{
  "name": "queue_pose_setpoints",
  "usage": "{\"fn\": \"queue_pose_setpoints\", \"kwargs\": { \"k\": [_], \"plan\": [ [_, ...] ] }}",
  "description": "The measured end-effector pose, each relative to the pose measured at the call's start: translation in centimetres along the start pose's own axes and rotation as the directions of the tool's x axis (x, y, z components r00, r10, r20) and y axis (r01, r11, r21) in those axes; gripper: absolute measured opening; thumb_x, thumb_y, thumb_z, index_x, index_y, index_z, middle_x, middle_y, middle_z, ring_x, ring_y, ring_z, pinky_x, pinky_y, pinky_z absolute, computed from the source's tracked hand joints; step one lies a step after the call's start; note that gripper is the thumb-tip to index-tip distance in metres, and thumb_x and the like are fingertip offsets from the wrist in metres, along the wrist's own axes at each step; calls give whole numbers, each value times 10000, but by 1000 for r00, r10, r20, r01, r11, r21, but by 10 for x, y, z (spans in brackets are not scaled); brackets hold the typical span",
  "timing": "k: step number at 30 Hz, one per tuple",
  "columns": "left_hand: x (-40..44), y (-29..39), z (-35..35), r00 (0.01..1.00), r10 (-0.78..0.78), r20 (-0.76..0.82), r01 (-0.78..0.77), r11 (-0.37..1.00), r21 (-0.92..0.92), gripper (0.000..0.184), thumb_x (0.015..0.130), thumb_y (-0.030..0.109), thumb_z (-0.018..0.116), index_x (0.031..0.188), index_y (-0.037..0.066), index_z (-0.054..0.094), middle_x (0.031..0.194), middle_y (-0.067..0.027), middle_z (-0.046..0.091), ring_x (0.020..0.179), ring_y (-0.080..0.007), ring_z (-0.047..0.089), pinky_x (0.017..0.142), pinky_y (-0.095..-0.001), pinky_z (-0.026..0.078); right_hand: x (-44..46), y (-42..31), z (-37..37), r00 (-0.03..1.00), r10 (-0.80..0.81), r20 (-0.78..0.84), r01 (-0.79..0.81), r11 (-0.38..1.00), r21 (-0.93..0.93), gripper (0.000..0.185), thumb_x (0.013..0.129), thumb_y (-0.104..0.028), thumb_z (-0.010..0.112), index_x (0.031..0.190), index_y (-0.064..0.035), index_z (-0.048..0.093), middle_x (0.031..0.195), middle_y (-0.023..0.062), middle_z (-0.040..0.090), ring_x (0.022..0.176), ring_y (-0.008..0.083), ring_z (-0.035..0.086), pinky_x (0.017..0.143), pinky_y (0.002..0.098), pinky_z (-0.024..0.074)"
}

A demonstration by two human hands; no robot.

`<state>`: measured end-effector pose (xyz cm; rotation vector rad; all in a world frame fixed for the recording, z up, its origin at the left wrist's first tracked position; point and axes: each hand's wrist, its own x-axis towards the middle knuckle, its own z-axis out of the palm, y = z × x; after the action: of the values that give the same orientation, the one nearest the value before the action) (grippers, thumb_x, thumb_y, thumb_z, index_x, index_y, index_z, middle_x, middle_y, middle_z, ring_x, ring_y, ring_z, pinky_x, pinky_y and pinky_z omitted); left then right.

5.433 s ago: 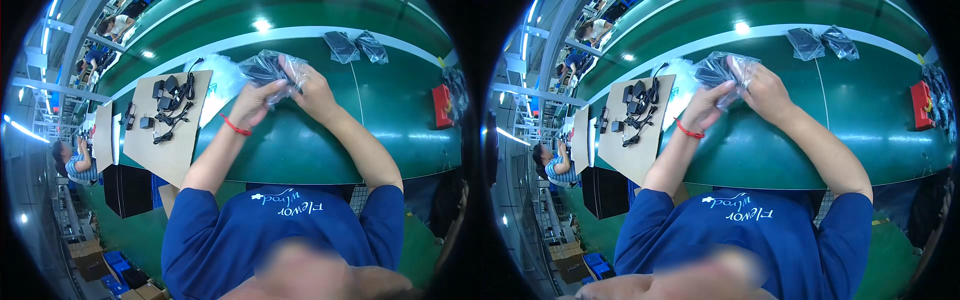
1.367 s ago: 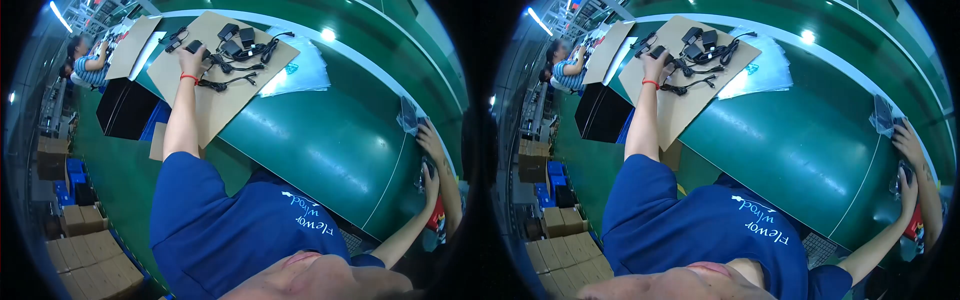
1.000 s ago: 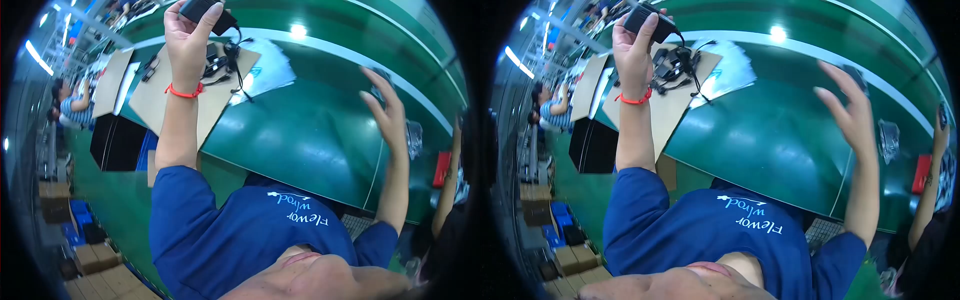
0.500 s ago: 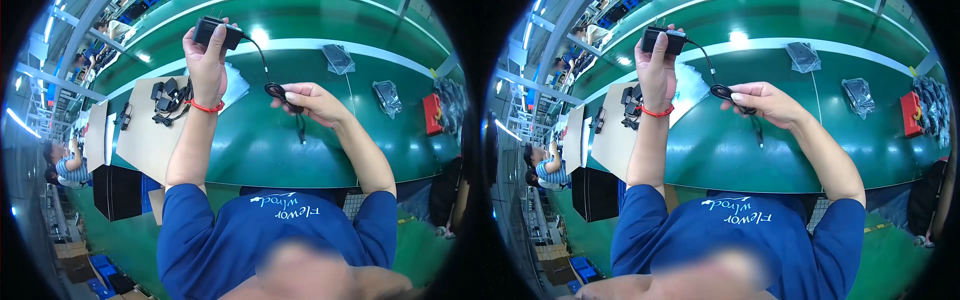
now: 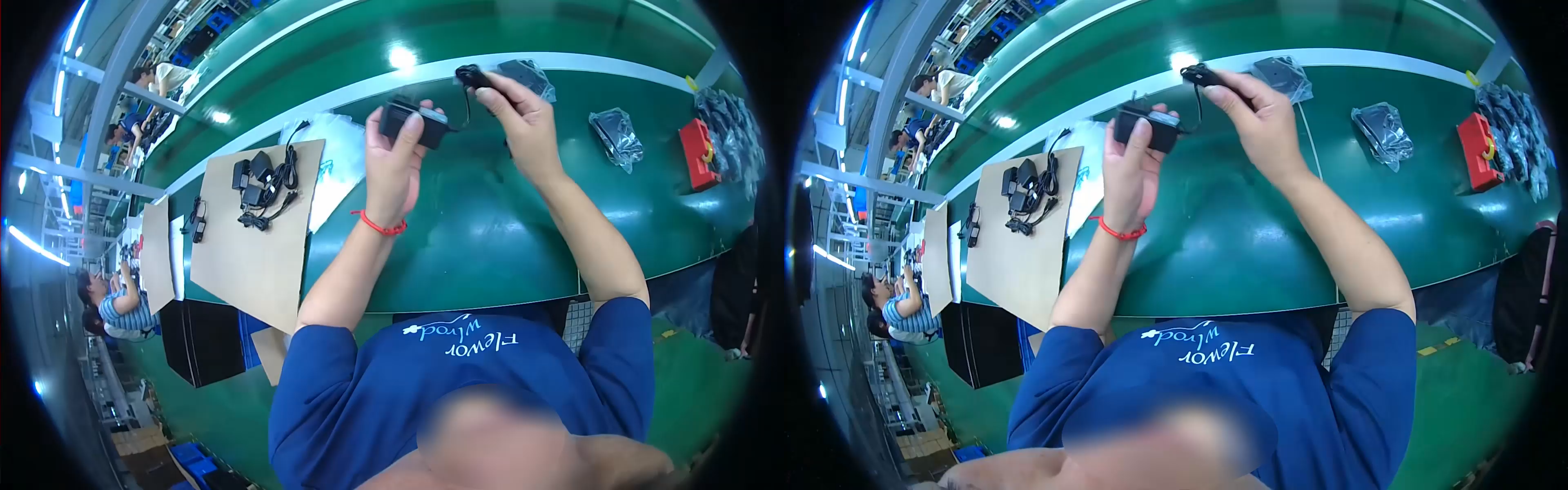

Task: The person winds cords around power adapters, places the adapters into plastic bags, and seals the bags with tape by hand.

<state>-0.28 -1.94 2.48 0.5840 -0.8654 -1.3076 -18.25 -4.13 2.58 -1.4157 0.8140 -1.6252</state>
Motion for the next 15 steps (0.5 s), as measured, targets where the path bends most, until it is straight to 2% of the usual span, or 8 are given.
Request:
{"fn": "queue_pose_setpoints", "kwargs": {
  "k": [3,6,8,11,12,15],
  "plan": [
    [-13,-10,6,997,-66,49,66,998,-2,472,855,90,689,1192,38,363,1121,-124,574,1030,-164,577,894,-299,483,-10,4,10,994,106,20,-104,991,-90,299,906,-128,626,1182,-13,631,987,54,685,924,83,590,753,214,455],
    [-16,-17,-3,990,16,142,-56,959,278,491,848,105,702,1199,39,365,1111,-103,574,1004,-147,577,874,-292,488,-18,8,16,988,147,49,-144,988,-50,301,901,-121,628,1185,-21,632,1018,61,682,950,91,593,759,216,462],
    [-16,-17,-8,992,-3,124,-32,958,284,486,846,106,705,1196,38,374,1107,-98,576,994,-141,578,865,-287,489,-21,11,18,982,173,70,-171,985,-32,303,899,-118,630,1187,-25,632,1033,65,680,963,95,594,762,218,465],
    [-12,-15,-14,994,-36,103,4,956,294,476,843,108,711,1190,34,394,1099,-90,579,972,-128,579,847,-276,490,-21,16,18,989,-13,150,41,983,-181,313,890,-106,629,1195,-35,632,1109,97,657,994,129,606,802,236,470],
    [-12,-14,-14,994,-57,93,29,961,276,464,839,107,715,1181,30,411,1095,-85,579,966,-122,578,842,-271,488,-21,17,19,988,-11,157,40,982,-183,313,890,-106,629,1195,-35,632,1109,97,657,994,129,606,802,236,470],
    [-11,-14,-16,993,-96,68,78,970,230,439,833,107,722,1164,23,446,1087,-73,580,953,-111,575,833,-262,483,-23,17,21,955,-212,206,276,891,-361,358,873,-96,637,1226,-41,610,1181,126,622,1067,182,593,869,272,464]
  ]
}}
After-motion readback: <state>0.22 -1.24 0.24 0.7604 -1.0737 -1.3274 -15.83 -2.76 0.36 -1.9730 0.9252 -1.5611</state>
